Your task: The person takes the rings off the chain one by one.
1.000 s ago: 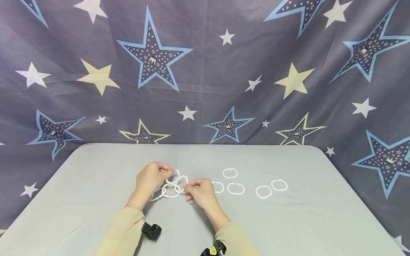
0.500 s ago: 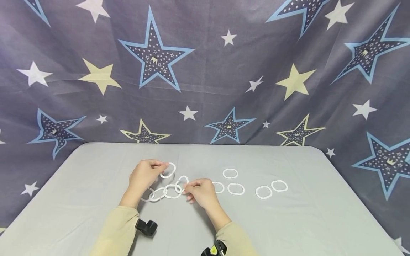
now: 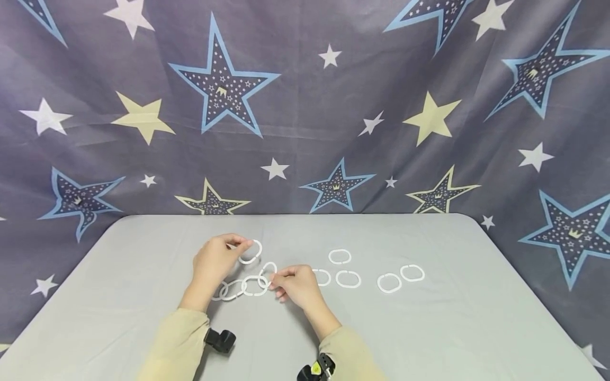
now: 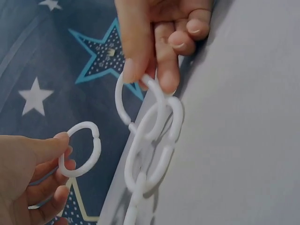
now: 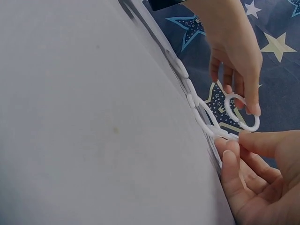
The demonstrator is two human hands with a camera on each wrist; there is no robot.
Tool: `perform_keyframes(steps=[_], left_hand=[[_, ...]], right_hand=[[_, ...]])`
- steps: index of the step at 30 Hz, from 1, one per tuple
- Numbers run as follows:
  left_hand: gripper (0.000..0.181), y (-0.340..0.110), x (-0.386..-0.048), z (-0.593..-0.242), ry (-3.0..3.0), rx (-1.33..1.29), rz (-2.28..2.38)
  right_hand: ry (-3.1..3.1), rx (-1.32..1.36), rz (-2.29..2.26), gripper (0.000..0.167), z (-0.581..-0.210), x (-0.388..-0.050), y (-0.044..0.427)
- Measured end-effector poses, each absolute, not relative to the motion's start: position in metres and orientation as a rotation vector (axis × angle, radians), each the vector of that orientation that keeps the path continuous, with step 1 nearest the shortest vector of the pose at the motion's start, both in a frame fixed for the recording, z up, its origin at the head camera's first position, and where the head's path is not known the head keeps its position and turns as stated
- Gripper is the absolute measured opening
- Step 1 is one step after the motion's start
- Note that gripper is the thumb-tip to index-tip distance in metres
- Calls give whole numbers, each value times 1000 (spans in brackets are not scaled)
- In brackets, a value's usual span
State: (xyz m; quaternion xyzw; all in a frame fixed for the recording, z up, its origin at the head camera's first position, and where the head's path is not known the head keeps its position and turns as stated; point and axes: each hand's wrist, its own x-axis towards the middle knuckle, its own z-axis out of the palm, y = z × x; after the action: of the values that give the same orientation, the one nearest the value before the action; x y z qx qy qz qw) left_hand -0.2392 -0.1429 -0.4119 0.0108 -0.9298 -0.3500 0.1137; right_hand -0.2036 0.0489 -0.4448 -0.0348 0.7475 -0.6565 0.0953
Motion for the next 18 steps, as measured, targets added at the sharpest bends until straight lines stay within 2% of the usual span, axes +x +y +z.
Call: perform_keyframes(steps=[18], left_hand=[[12,-109,-274,-372,-3008,-385,-717]], right_hand=[[2179,-113,-1970,19,-444,-205,49]])
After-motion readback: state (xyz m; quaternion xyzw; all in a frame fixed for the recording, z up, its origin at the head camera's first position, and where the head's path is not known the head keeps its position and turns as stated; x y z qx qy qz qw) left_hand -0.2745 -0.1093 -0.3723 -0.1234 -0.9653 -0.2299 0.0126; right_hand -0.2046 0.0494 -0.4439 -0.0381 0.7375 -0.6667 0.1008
